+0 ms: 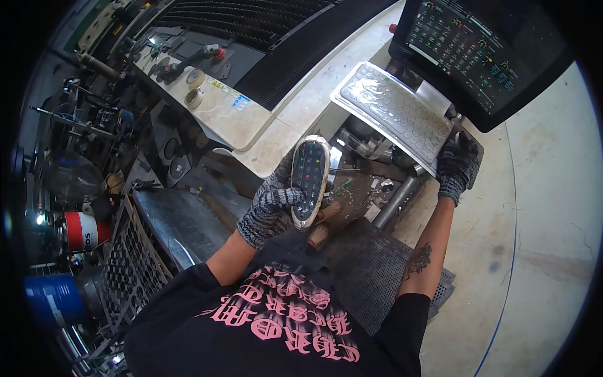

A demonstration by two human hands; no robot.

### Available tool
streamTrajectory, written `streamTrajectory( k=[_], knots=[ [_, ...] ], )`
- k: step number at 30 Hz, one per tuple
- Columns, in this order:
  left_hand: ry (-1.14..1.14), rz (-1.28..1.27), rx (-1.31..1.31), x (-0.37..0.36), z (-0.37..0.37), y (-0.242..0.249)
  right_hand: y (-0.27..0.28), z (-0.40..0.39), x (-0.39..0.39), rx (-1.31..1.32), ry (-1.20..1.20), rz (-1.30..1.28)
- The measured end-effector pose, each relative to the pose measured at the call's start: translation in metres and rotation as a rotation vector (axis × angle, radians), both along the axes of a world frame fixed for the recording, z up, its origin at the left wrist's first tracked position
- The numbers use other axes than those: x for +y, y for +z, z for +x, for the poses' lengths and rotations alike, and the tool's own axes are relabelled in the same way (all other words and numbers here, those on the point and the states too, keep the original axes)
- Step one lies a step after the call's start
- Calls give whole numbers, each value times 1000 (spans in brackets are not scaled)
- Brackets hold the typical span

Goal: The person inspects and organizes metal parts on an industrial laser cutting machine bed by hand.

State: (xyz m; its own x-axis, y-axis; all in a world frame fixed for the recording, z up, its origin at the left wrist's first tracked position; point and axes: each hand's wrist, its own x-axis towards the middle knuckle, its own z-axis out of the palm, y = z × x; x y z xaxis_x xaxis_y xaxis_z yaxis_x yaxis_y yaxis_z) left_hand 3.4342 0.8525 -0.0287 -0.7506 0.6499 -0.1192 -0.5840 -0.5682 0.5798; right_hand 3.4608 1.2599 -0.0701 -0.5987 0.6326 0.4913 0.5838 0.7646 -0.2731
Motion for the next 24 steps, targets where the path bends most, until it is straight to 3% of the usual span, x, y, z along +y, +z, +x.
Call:
streamTrajectory(
  k=[5,8,14,16,24],
  knots=[
    [-11,-26,52,-4,13,7,-3,2,3,22,3,5],
    [0,-19,76,-3,20,18,-1,2,3,137,43,-199],
    [42,103,56,-7,24,8,16,4,-15,78,-35,-178],
    [-11,104,31,-17,23,1,8,3,-7,-24,-60,-31],
    [-47,57,-124,-58,21,-40,8,4,-7,-60,-70,40]
  ],
)
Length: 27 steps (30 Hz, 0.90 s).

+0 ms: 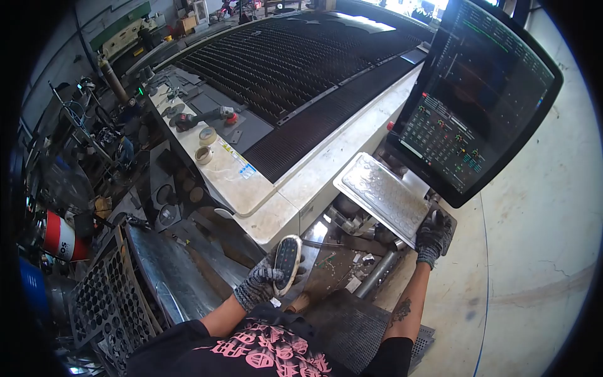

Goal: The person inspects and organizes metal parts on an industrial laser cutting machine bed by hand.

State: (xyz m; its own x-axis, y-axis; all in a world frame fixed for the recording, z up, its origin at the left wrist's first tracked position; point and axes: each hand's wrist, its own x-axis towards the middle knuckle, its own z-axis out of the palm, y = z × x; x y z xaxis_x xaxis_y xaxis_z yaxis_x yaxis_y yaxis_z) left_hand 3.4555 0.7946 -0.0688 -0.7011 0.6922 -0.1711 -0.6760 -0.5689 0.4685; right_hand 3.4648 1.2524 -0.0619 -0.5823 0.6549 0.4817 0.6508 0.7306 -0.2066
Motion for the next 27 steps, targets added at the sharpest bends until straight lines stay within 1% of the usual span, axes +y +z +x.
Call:
streamTrajectory(
  k=[3,4,5,7,9,11,13,15,16,17,19,20,21,22,23,26,27],
  knots=[
    [33,59,-50,-22,2,-1,7,-3,-6,55,30,-42],
    [44,10,-74,-33,2,-9,11,-3,-8,89,35,-104],
    [41,13,-66,-42,2,-11,8,-3,-5,97,33,-101],
    [78,-14,-118,-58,-1,-12,-1,-2,2,158,33,87],
    [82,-2,-82,-75,-8,-18,1,-1,-3,141,3,79],
    [99,134,-199,-92,-20,-16,2,-2,-6,170,-81,127],
    [70,171,-193,-111,-33,-22,-5,1,-3,204,-146,193],
    [129,94,-253,-130,-44,-27,-13,8,-9,319,-222,226],
    [166,34,-250,-142,-48,-30,-20,15,-19,405,-245,201],
    [154,34,-240,-154,-53,-37,-38,16,-33,653,-180,233],
    [269,90,-312,-181,-67,-60,-43,28,-96,488,-352,299],
    [227,93,-264,-194,-75,-73,-67,35,-123,420,-371,271],
    [216,93,-258,-202,-82,-65,-99,44,-150,350,-387,242],
    [239,157,-329,-213,-83,-48,-129,53,-184,199,-385,157],
    [267,222,-400,-223,-84,-36,-183,63,-211,54,-394,33],
    [229,264,-406,-249,-93,-37,-272,79,-297,-614,-139,-656],
    [211,300,-419,-255,-99,-39,-320,80,-318,-753,100,-737]
  ],
)
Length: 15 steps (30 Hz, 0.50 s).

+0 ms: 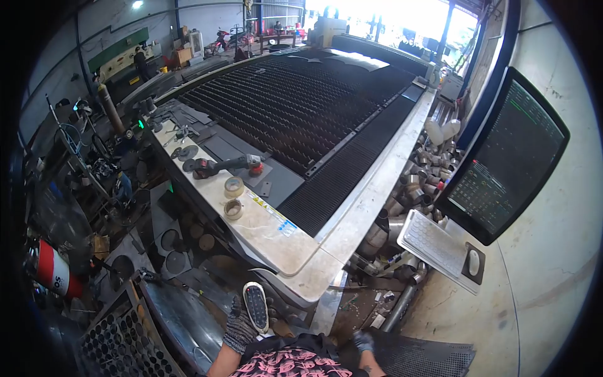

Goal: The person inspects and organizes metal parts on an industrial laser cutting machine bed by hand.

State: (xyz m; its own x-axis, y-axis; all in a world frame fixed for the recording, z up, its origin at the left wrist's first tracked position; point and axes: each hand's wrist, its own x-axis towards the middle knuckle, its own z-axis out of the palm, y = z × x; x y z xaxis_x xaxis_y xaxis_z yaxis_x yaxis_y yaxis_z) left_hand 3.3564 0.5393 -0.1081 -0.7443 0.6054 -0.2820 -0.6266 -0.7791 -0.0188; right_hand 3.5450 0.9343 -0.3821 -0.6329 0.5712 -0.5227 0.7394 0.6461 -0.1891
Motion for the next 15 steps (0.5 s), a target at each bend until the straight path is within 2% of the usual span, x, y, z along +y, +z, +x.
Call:
streamTrajectory(
  k=[1,2,3,4,5,6,8,11,12,13,14,15],
  knots=[
    [-47,-4,11,-9,-6,-8,-26,2,-23,-27,315,-176],
    [-35,-9,10,-17,-8,-11,63,-24,-77,-65,298,-262],
    [-13,-17,28,-24,-13,-12,9,-35,-90,-131,250,-324],
    [8,-25,45,-31,-18,-15,-35,-38,-103,4,177,-240],
    [52,-133,24,-40,-20,-22,-6,-57,-111,32,183,-294],
    [58,-133,22,-47,-24,-27,47,-81,-120,58,185,-347],
    [99,-80,11,-61,-29,-34,28,-114,-105,121,290,-429],
    [158,-92,-35,-79,-34,-37,86,-176,-106,-39,169,-668],
    [188,-99,-32,-86,-35,-46,100,-198,-108,-142,175,-753],
    [218,-242,-15,-93,-37,-60,100,-217,-110,-239,239,-783],
    [243,-237,-26,-98,-37,-65,98,-237,-115,-340,304,-810],
    [287,-272,-83,-103,-39,-70,112,-257,-130,-356,325,-803]
  ],
)
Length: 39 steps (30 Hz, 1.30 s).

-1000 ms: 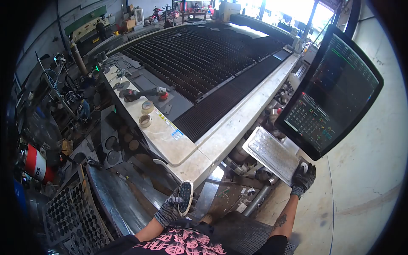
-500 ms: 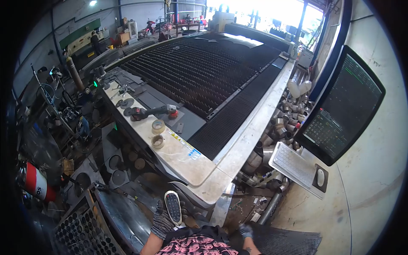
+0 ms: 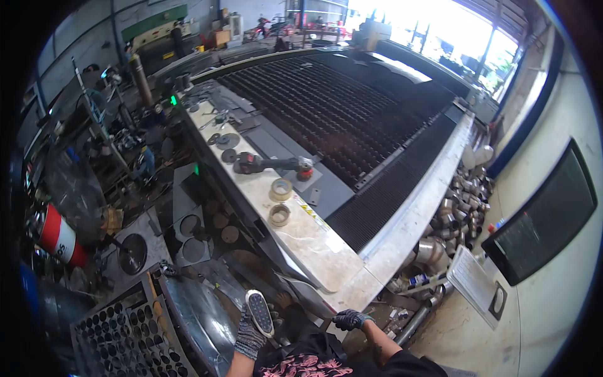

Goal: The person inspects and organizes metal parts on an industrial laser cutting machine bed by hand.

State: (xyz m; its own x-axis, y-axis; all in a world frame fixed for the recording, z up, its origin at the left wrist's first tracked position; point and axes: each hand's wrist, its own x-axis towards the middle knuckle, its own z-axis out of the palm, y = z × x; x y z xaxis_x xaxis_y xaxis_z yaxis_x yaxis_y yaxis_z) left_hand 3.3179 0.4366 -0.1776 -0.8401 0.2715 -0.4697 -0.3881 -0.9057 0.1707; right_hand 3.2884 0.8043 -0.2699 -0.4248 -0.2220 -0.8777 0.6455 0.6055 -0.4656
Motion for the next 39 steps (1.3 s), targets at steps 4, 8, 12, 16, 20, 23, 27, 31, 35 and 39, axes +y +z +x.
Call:
streamTrajectory(
  k=[4,8,12,16,20,23,27,31,35,39],
  knots=[
    [90,97,-150,-34,-11,-63,26,-70,-79,71,317,-64],
    [173,9,-254,-81,-58,-58,6,-134,-169,536,637,-110],
    [328,-228,-297,-140,-127,-28,26,-222,-263,587,633,-172],
    [192,-1012,99,-225,-204,-41,15,-321,-338,509,509,-218],
    [-288,-3009,79,-293,-255,22,23,-412,-397,733,548,-76],
    [-526,-3123,-44,-334,-283,-10,18,-474,-433,671,473,-274],
    [-966,-2773,-204,-386,-321,-69,11,-532,-475,682,377,-244],
    [-521,-1857,-284,-446,-392,-122,-2,-587,-520,654,264,-222],
    [424,-25,-357,-513,-485,-142,8,-644,-568,550,73,-224],
    [407,-202,-399,-597,-594,-99,25,-706,-605,656,9,7]
  ],
)
